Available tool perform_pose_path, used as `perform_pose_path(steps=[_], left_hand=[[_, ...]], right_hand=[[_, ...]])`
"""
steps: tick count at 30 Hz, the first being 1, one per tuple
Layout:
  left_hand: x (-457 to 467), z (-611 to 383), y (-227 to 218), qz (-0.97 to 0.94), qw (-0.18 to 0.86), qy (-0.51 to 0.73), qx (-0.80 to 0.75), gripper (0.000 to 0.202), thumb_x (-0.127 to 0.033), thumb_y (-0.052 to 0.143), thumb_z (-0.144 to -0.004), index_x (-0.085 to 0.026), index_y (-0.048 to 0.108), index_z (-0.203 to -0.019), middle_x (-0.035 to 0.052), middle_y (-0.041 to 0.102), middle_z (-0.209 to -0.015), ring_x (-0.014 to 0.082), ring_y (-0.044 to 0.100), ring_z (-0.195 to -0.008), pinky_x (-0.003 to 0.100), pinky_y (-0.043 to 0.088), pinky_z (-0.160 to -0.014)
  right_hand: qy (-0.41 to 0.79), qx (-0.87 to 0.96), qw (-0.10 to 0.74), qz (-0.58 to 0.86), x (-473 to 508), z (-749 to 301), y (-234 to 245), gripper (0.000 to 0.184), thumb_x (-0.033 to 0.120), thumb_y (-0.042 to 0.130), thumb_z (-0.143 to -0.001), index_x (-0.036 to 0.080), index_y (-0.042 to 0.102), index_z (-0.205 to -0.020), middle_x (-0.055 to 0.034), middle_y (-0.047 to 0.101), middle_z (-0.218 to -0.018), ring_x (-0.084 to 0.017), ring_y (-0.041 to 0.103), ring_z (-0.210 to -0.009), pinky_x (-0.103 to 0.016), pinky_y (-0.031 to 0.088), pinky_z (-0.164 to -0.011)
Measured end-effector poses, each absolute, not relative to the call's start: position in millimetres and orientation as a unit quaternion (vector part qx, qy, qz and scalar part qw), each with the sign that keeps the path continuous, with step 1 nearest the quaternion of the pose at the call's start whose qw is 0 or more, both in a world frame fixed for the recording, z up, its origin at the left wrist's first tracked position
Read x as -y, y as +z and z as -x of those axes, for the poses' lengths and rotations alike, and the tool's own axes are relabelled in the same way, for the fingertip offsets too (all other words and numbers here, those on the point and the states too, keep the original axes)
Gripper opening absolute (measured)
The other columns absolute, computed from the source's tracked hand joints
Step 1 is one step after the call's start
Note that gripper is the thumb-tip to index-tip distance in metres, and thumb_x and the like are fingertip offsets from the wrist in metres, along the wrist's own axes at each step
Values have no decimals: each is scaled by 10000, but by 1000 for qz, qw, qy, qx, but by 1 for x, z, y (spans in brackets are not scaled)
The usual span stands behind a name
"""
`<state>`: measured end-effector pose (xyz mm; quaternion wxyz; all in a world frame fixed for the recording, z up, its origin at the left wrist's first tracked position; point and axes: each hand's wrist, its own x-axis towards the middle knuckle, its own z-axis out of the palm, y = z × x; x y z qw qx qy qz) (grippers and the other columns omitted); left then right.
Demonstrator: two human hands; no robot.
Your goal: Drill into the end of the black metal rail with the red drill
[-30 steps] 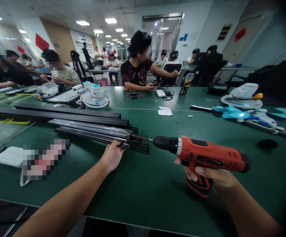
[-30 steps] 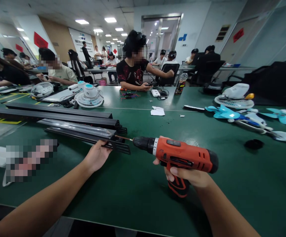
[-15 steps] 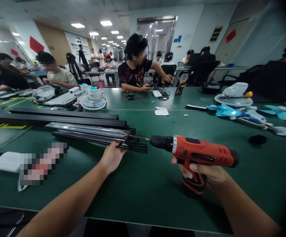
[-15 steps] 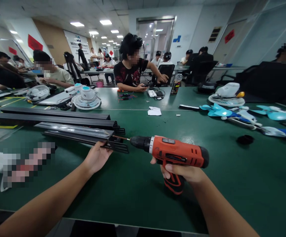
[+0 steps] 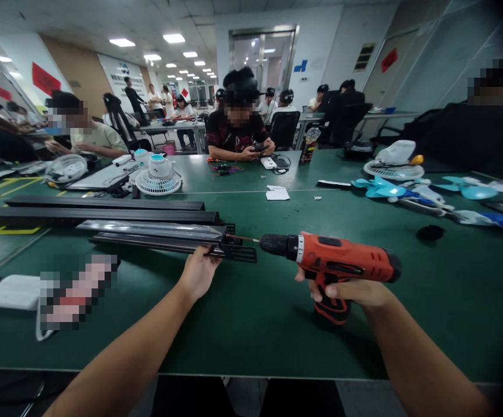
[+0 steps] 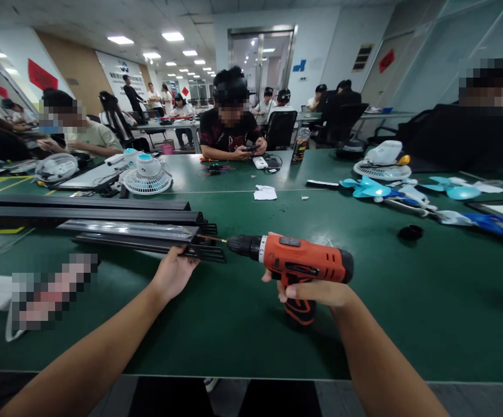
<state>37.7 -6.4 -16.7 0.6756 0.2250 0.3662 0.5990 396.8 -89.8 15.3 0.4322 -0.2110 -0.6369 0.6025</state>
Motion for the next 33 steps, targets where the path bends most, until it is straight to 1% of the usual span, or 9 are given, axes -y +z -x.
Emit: perform_pose_path(steps=[4, 8, 11, 14, 19, 24, 25, 29, 33], left_hand=[[9, -47, -9, -206, 671, 614, -361, 82, -137, 752, -853, -215, 735, -871, 33, 787, -922, 180, 689, -878, 308, 554, -777], [11, -57, 3, -166, 674, 613, -376, 79, -134, 710, -885, -213, 709, -876, 24, 762, -906, 156, 667, -821, 294, 536, -722], [14, -62, 8, -148, 683, 610, -375, 95, -121, 710, -890, -215, 698, -898, 13, 746, -890, 145, 647, -786, 287, 523, -699], [16, -64, 8, -145, 682, 616, -367, 96, -126, 712, -896, -220, 698, -910, 14, 753, -901, 150, 663, -807, 290, 530, -714], [13, -63, 0, -167, 682, 619, -351, 75, -150, 711, -900, -224, 713, -901, 25, 792, -951, 172, 705, -874, 312, 556, -777], [6, -58, -9, -199, 680, 620, -338, 62, -168, 742, -882, -221, 732, -912, 24, 807, -974, 183, 711, -899, 332, 565, -814], [4, -58, -11, -203, 679, 621, -335, 59, -169, 745, -880, -220, 730, -906, 25, 809, -976, 186, 712, -902, 339, 569, -825], [0, -56, -14, -206, 676, 630, -321, 63, -173, 760, -861, -218, 724, -886, 29, 814, -966, 195, 723, -917, 358, 588, -867], [-2, -52, -15, -203, 678, 632, -316, 88, -178, 785, -846, -218, 740, -909, 26, 822, -954, 202, 741, -934, 366, 610, -895]], right_hand=[[611, 617, 442, 224, 92, -397, 14, 507, 368, 990, -961, 257, 812, -1423, -120, 886, -1271, -158, 826, -738, -307, 740, -702], [604, 606, 461, 235, 94, -396, 11, 428, 413, 966, -974, 203, 863, -1333, -121, 874, -1193, -115, 729, -632, -276, 684, -625], [602, 607, 474, 211, 94, -396, 10, 439, 447, 955, -972, 204, 862, -1326, -114, 856, -1173, -109, 700, -615, -268, 655, -588], [597, 615, 471, 209, 94, -396, 10, 454, 453, 967, -959, 191, 864, -1315, -107, 843, -1143, -105, 687, -608, -262, 644, -574], [580, 628, 457, 246, 94, -397, 14, 348, 412, 928, -1011, 184, 859, -1265, -103, 831, -1120, -98, 671, -602, -257, 650, -565], [568, 649, 448, 235, 89, -399, 18, 303, 376, 909, -1039, 171, 860, -1256, -42, 796, -897, -110, 668, -586, -245, 659, -562], [565, 650, 450, 235, 88, -399, 19, 303, 369, 913, -1036, 169, 859, -1258, -48, 803, -904, -113, 670, -585, -249, 664, -558], [563, 642, 459, 245, 80, -398, 20, 299, 365, 944, -1010, 187, 861, -1234, -100, 853, -1095, -98, 686, -589, -241, 668, -543], [570, 641, 452, 244, 74, -396, 17, 299, 347, 948, -1010, 184, 855, -1242, -92, 862, -1101, -93, 711, -600, -230, 679, -563]])
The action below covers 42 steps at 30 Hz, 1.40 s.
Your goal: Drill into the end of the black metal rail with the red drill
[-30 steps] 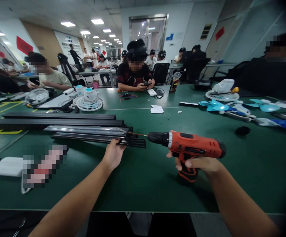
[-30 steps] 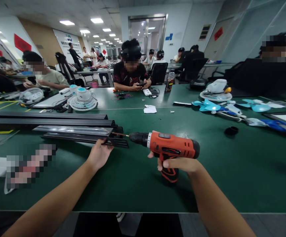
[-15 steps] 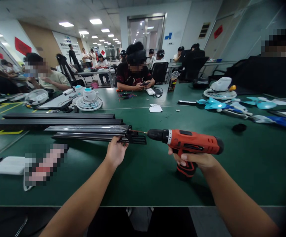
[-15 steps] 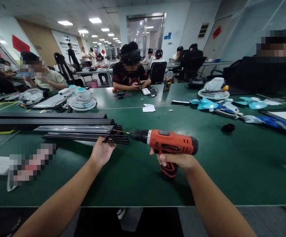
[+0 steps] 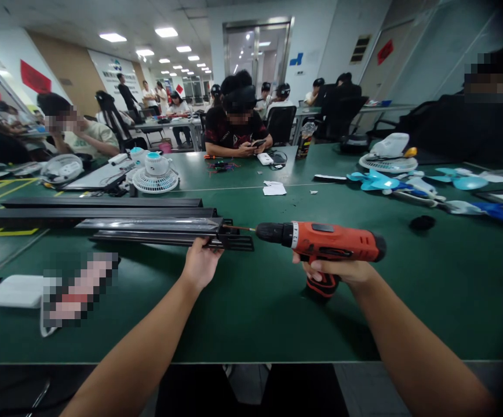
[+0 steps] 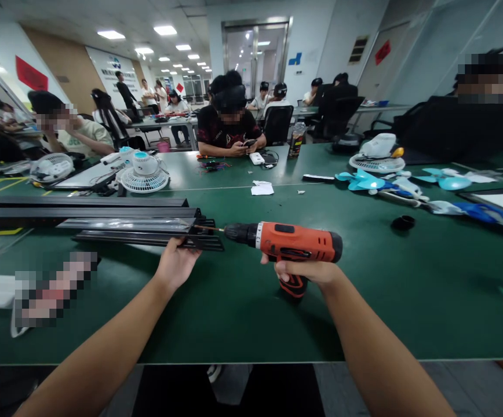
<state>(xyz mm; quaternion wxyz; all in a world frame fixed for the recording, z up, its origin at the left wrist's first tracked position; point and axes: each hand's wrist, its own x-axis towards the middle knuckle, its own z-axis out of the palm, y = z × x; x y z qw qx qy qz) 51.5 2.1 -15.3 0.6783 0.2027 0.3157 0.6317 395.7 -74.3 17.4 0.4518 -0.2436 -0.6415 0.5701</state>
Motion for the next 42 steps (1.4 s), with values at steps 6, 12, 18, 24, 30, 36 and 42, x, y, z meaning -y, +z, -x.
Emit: perform_pose_path(steps=[6, 12, 18, 24, 30, 36, 42], left_hand=[[-5, -47, -19, -208, 681, 625, -320, 78, -183, 781, -857, -207, 749, -924, 29, 826, -971, 186, 739, -919, 341, 612, -863], [-5, -45, -19, -203, 680, 619, -337, 71, -183, 770, -871, -218, 745, -928, 29, 816, -987, 179, 719, -899, 322, 582, -825], [-3, -42, -16, -213, 686, 607, -341, 78, -190, 790, -887, -230, 747, -937, 24, 794, -963, 190, 690, -871, 331, 541, -778], [-2, -42, -14, -217, 685, 605, -344, 81, -215, 804, -898, -230, 732, -932, 29, 794, -985, 191, 687, -886, 329, 515, -757], [-1, -42, -13, -216, 689, 598, -348, 95, -276, 811, -933, -233, 760, -1000, 41, 816, -1042, 197, 701, -910, 335, 506, -759], [-1, -39, -14, -227, 696, 589, -342, 100, -230, 826, -899, -230, 735, -939, 32, 792, -996, 190, 688, -905, 335, 526, -774], [0, -42, -14, -225, 700, 582, -348, 49, -201, 775, -939, -215, 769, -986, 61, 797, -1047, 195, 674, -904, 335, 534, -764]], right_hand=[[565, 650, 440, 254, 74, -399, 24, 387, 266, 964, -988, 202, 826, -1344, -92, 889, -1162, -117, 790, -688, -258, 733, -659], [565, 653, 415, 289, 78, -401, 35, 473, 250, 1028, -896, 271, 859, -1337, -71, 916, -1168, -184, 856, -792, -320, 767, -712], [553, 647, 456, 260, 77, -399, 20, 495, 284, 998, -936, 262, 835, -1403, -91, 914, -1167, -148, 789, -680, -305, 731, -645], [549, 665, 465, 201, 73, -399, 13, 544, 378, 988, -955, 282, 809, -1459, -107, 893, -1245, -129, 745, -671, -294, 693, -628], [548, 659, 456, 240, 76, -401, 10, 485, 334, 984, -975, 271, 811, -1424, -96, 889, -1220, -108, 714, -678, -290, 710, -690], [532, 658, 453, 280, 81, -401, 13, 395, 328, 954, -1000, 259, 828, -1368, -102, 895, -1209, -121, 710, -664, -308, 717, -657], [549, 646, 459, 266, 86, -403, 15, 483, 274, 948, -1006, 310, 792, -1462, -81, 899, -1202, -106, 712, -657, -277, 702, -652]])
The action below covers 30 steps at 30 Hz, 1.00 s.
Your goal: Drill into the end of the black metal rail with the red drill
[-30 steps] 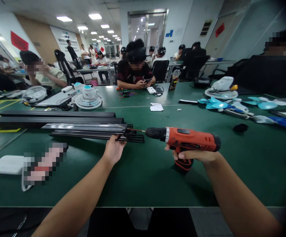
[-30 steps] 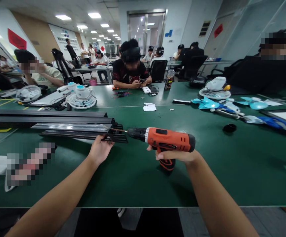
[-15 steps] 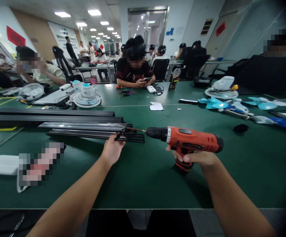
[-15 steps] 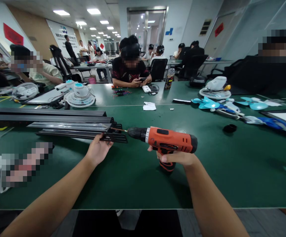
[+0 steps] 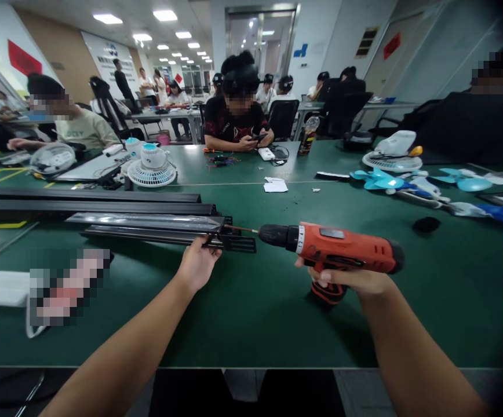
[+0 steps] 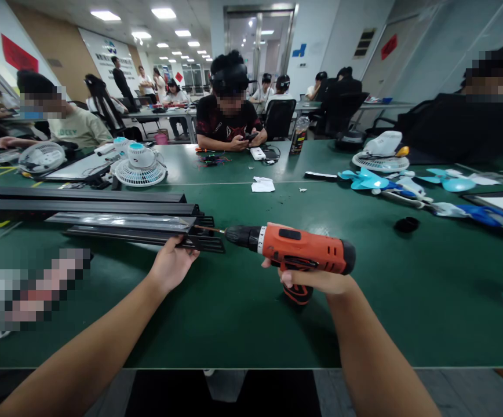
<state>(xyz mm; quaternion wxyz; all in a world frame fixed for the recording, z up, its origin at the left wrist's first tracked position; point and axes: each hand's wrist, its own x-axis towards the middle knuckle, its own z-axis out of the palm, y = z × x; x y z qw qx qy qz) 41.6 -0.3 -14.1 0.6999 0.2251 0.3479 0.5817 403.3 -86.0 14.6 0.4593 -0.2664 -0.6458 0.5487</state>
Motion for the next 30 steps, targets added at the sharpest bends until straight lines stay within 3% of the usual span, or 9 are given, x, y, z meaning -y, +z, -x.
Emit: perform_pose_path(steps=[9, 16, 22, 30], left_hand=[[0, -42, -15, -226, 704, 578, -344, 76, -236, 805, -943, -212, 763, -1001, 64, 793, -1031, 190, 659, -870, 331, 523, -733], [3, -40, -6, -185, 729, 568, -335, 81, -217, 783, -939, -174, 747, -999, 50, 739, -912, 158, 600, -736, 311, 541, -697], [6, -45, 1, -175, 714, 571, -364, 69, -154, 682, -975, -170, 727, -926, 54, 730, -879, 159, 605, -747, 301, 535, -684], [7, -46, 2, -178, 706, 578, -367, 105, -167, 651, -1021, -167, 739, -963, 50, 737, -904, 154, 605, -727, 310, 533, -677]], right_hand=[[535, 651, 458, 283, 86, -403, 13, 310, 333, 937, -1022, 284, 862, -1319, -76, 883, -1179, -114, 711, -692, -264, 709, -661], [542, 639, 456, 301, 88, -403, 15, 333, 369, 953, -1013, 290, 871, -1326, -69, 865, -1174, -113, 694, -712, -257, 707, -664], [541, 661, 428, 295, 87, -406, 14, 323, 408, 917, -1045, 256, 877, -1328, -33, 805, -951, -120, 658, -691, -257, 704, -669], [540, 655, 449, 279, 87, -409, 4, 421, 318, 937, -1021, 305, 833, -1428, -93, 877, -1241, -119, 716, -726, -295, 725, -705]])
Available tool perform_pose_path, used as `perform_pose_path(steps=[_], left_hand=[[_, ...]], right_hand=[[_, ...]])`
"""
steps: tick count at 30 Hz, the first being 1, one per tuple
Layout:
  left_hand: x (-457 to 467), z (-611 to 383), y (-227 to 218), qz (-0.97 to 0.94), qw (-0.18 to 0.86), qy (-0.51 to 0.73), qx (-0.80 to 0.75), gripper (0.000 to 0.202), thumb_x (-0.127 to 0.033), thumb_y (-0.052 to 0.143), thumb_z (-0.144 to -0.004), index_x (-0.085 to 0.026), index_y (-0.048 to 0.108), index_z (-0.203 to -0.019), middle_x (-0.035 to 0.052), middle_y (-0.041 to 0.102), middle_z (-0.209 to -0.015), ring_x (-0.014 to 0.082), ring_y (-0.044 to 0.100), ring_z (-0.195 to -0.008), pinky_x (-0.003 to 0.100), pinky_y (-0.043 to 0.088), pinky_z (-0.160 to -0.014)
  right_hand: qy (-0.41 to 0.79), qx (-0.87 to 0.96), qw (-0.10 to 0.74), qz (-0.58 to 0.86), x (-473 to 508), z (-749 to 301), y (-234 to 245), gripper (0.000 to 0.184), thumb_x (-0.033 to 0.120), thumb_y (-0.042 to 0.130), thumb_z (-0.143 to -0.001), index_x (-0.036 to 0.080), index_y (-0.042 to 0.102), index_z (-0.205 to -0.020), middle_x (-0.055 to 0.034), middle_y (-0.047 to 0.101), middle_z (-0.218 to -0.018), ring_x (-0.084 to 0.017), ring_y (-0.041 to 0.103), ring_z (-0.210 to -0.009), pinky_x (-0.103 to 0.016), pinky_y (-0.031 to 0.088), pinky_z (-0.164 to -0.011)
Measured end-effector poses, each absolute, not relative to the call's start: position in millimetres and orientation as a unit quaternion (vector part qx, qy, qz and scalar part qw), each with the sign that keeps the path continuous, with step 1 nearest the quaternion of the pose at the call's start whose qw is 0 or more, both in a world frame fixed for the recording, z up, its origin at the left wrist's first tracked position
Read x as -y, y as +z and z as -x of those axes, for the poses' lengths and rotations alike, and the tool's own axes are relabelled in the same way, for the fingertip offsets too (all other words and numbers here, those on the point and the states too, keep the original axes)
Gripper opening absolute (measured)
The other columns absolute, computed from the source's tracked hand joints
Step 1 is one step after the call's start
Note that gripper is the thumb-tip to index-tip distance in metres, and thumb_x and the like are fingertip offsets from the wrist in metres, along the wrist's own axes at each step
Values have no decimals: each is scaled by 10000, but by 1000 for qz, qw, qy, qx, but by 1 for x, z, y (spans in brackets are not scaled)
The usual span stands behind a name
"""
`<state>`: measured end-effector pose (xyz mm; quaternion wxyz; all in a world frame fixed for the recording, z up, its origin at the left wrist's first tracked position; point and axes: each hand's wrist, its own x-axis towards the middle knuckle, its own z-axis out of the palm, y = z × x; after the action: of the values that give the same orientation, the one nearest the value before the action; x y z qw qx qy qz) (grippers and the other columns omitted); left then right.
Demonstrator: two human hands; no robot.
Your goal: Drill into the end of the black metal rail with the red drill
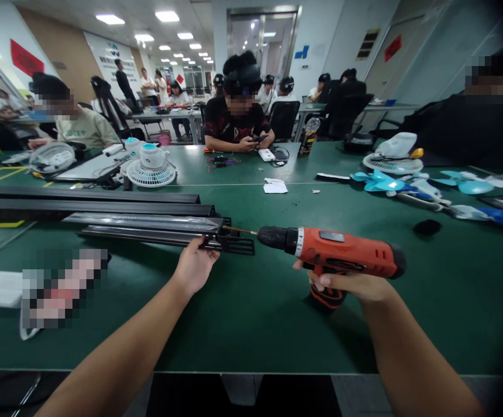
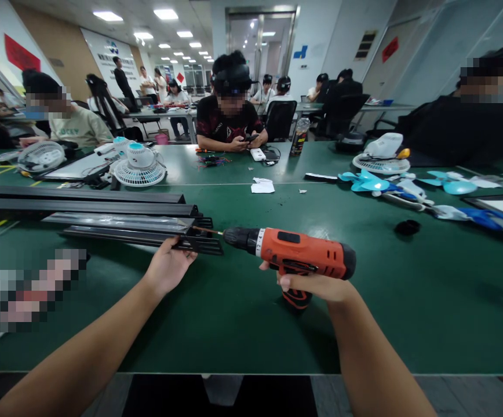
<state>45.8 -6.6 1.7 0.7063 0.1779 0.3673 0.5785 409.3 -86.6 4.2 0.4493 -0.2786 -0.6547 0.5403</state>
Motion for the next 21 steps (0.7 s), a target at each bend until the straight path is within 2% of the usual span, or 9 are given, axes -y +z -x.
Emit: perform_pose_path(steps=[9, 14, 18, 21], left_hand=[[4, -42, -6, -194, 712, 573, -358, 82, -179, 674, -1013, -179, 754, -994, 62, 765, -947, 170, 646, -786, 316, 553, -700], [2, -38, -7, -196, 728, 564, -338, 66, -234, 711, -999, -199, 761, -1025, 80, 794, -1016, 185, 672, -822, 320, 568, -705], [2, -37, -5, -185, 731, 563, -338, 87, -228, 676, -1020, -204, 759, -1023, 87, 806, -1037, 190, 687, -836, 318, 570, -701], [2, -39, -5, -182, 724, 568, -347, 125, -213, 637, -1048, -201, 753, -1003, 78, 799, -1004, 185, 683, -821, 316, 565, -701]], right_hand=[[538, 662, 441, 278, 86, -409, 6, 401, 318, 923, -1029, 262, 826, -1414, -103, 866, -1203, -132, 711, -745, -300, 717, -685], [531, 661, 449, 282, 87, -408, 6, 410, 330, 927, -1026, 282, 817, -1418, -104, 866, -1246, -124, 703, -725, -299, 708, -675], [537, 656, 437, 302, 87, -407, 9, 404, 365, 940, -1011, 247, 831, -1380, -94, 858, -1167, -125, 689, -705, -296, 700, -673], [532, 664, 434, 294, 87, -406, 10, 392, 388, 936, -1014, 234, 836, -1360, -57, 827, -1011, -132, 672, -694, -294, 690, -664]])
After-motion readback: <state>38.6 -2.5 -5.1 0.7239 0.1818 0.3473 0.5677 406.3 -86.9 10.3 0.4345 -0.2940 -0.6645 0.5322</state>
